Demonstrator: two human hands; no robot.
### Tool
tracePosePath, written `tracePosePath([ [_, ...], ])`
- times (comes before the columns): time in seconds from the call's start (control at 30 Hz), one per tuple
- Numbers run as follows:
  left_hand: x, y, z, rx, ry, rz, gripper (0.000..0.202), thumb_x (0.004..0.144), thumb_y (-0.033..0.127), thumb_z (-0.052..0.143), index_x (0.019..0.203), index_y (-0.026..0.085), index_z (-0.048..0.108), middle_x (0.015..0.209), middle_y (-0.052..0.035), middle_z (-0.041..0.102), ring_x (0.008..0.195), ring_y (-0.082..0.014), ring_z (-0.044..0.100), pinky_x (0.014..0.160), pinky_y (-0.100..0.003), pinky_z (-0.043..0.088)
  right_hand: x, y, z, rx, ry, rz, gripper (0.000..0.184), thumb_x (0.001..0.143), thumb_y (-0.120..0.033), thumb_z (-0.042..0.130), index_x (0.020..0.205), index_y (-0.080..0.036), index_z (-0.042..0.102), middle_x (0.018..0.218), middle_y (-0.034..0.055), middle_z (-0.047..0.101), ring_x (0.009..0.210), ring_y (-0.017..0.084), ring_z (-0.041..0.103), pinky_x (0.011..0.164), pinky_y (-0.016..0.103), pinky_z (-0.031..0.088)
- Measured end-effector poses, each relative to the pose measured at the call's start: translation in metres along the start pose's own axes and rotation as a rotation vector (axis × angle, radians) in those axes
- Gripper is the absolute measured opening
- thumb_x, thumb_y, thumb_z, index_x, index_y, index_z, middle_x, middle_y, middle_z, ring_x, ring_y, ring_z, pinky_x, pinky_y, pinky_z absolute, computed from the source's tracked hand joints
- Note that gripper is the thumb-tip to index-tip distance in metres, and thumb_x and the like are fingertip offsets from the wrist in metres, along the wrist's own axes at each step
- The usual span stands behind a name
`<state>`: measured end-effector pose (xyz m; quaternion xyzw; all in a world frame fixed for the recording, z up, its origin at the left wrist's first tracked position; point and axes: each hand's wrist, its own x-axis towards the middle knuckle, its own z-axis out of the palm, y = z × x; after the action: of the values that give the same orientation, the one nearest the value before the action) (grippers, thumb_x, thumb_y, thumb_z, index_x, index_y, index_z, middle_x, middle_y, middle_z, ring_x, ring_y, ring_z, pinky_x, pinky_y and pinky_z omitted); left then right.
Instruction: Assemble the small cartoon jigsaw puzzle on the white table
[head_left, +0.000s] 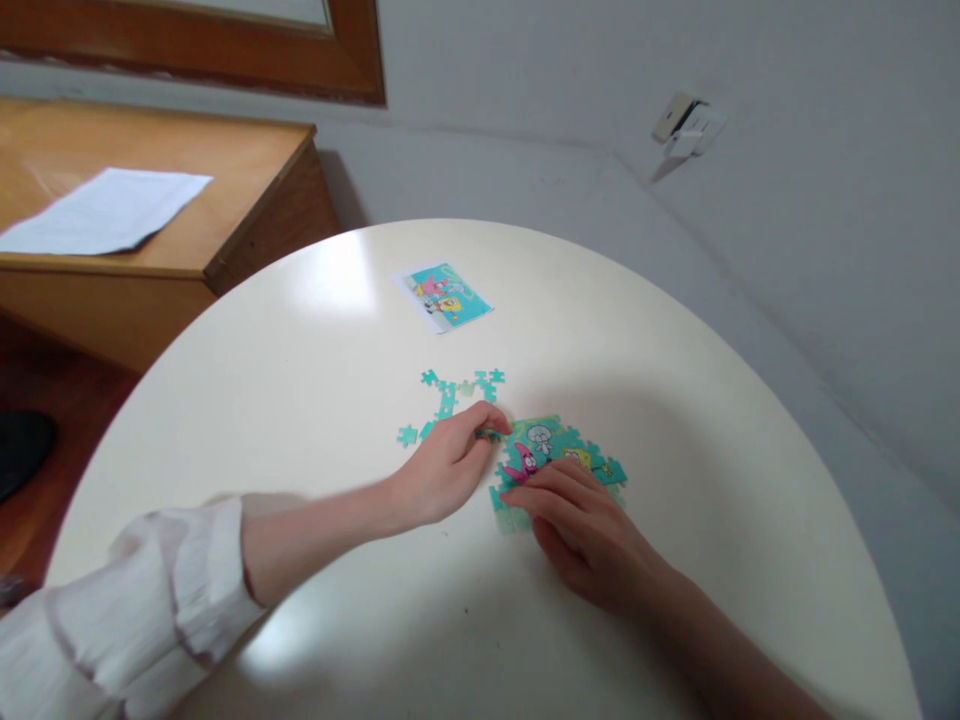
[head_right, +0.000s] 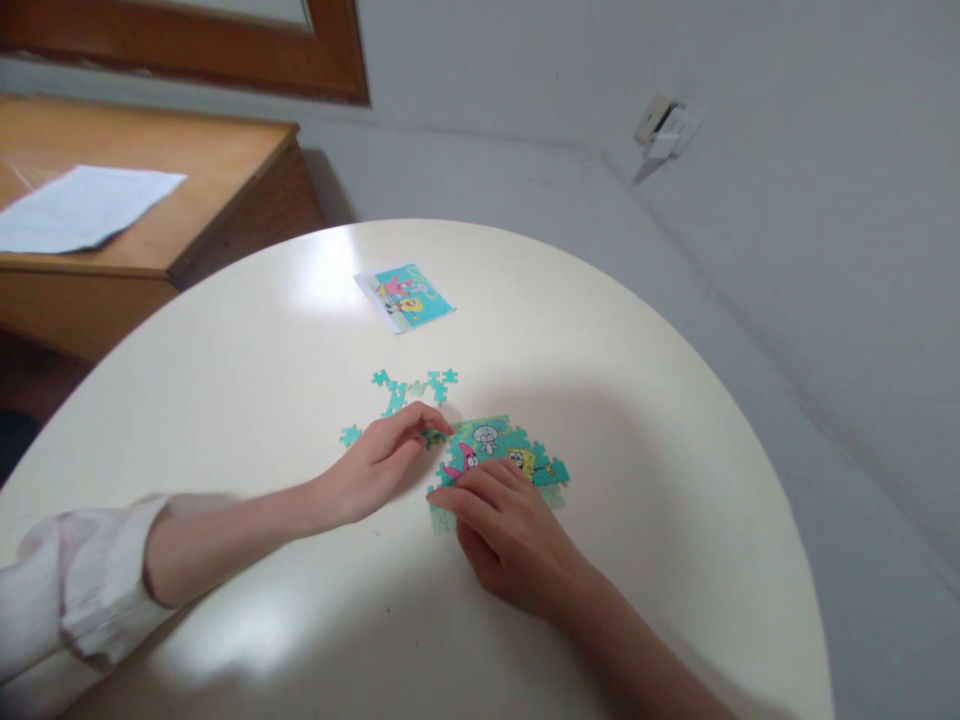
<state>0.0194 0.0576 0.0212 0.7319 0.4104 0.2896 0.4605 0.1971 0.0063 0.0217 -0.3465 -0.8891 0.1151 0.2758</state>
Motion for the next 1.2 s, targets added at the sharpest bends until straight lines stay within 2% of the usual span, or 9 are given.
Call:
tracePosePath([
  [0.27,0.0002,0.0004,-0.0002,0.009,-0.003,-0.011,0.026,0.072,0.013,0.030,0.088,0.018,0.051,0.088,-0.0027,0.061,0.086,-0.0161,0.055,0.082,-0.031,0.044,-0.0016,0.0031,0.0036,-0.006,-0.114,0.055,0.022,0.078,-0.005,0.042,0.083,-0.020,0.058,0.078,0.0047,0.060,0.073,0.016,0.051,0.067,0.029,0.042],
  [0.43,0.0003,-0.0002,-0.0002,0.004,0.002,-0.012,0.027,0.071,0.012,0.030,0.088,0.018,0.051,0.089,-0.0030,0.061,0.085,-0.0160,0.055,0.082,-0.031,0.044,-0.0026,0.0035,0.0033,-0.016,-0.013,0.056,0.022,0.080,-0.007,0.041,0.090,-0.020,0.056,0.080,0.0049,0.061,0.075,0.017,0.052,0.070,0.031,0.043],
  [0.53,0.0003,0.0003,-0.0005,0.002,-0.005,-0.017,0.027,0.071,0.012,0.030,0.088,0.018,0.051,0.088,-0.0028,0.061,0.085,-0.0159,0.055,0.082,-0.031,0.044,-0.0026,0.0047,0.0022,-0.018,0.069,0.072,0.019,0.080,-0.007,0.043,0.087,-0.019,0.055,0.077,0.0047,0.059,0.073,0.017,0.051,0.068,0.030,0.043],
  [0.67,0.0004,0.0002,-0.0003,0.007,0.001,-0.022,0.027,0.072,0.012,0.030,0.088,0.018,0.051,0.088,-0.0030,0.061,0.085,-0.0159,0.055,0.082,-0.031,0.044,-0.0027,0.0071,0.0037,-0.035,0.020,0.082,0.016,0.080,-0.009,0.044,0.075,-0.019,0.055,0.072,0.0041,0.057,0.071,0.016,0.049,0.066,0.029,0.041],
  [0.8,0.0005,-0.0005,0.0000,0.008,-0.001,-0.020,0.027,0.072,0.012,0.030,0.088,0.017,0.052,0.089,-0.0033,0.061,0.085,-0.0162,0.055,0.082,-0.031,0.044,-0.0038,0.0082,0.0063,-0.041,-0.013,0.107,0.016,0.081,-0.009,0.044,0.074,-0.019,0.055,0.072,0.0040,0.057,0.071,0.016,0.049,0.066,0.030,0.041],
  [1.03,0.0002,-0.0009,0.0003,0.021,-0.008,-0.025,0.028,0.072,0.012,0.030,0.090,0.017,0.052,0.088,-0.0027,0.062,0.085,-0.0162,0.056,0.081,-0.030,0.043,-0.0041,0.0070,0.0015,-0.027,0.122,0.082,0.016,0.080,-0.009,0.043,0.079,-0.019,0.056,0.074,0.0046,0.058,0.070,0.016,0.049,0.064,0.029,0.042],
  [1.2,0.0004,-0.0030,0.0010,0.009,-0.008,-0.017,0.028,0.072,0.014,0.030,0.089,0.017,0.052,0.089,-0.0036,0.062,0.086,-0.0175,0.056,0.081,-0.032,0.043,-0.0035,0.0095,0.0030,-0.062,-0.018,0.076,0.017,0.081,-0.011,0.043,0.071,-0.019,0.055,0.068,0.0034,0.057,0.068,0.016,0.050,0.064,0.030,0.041],
])
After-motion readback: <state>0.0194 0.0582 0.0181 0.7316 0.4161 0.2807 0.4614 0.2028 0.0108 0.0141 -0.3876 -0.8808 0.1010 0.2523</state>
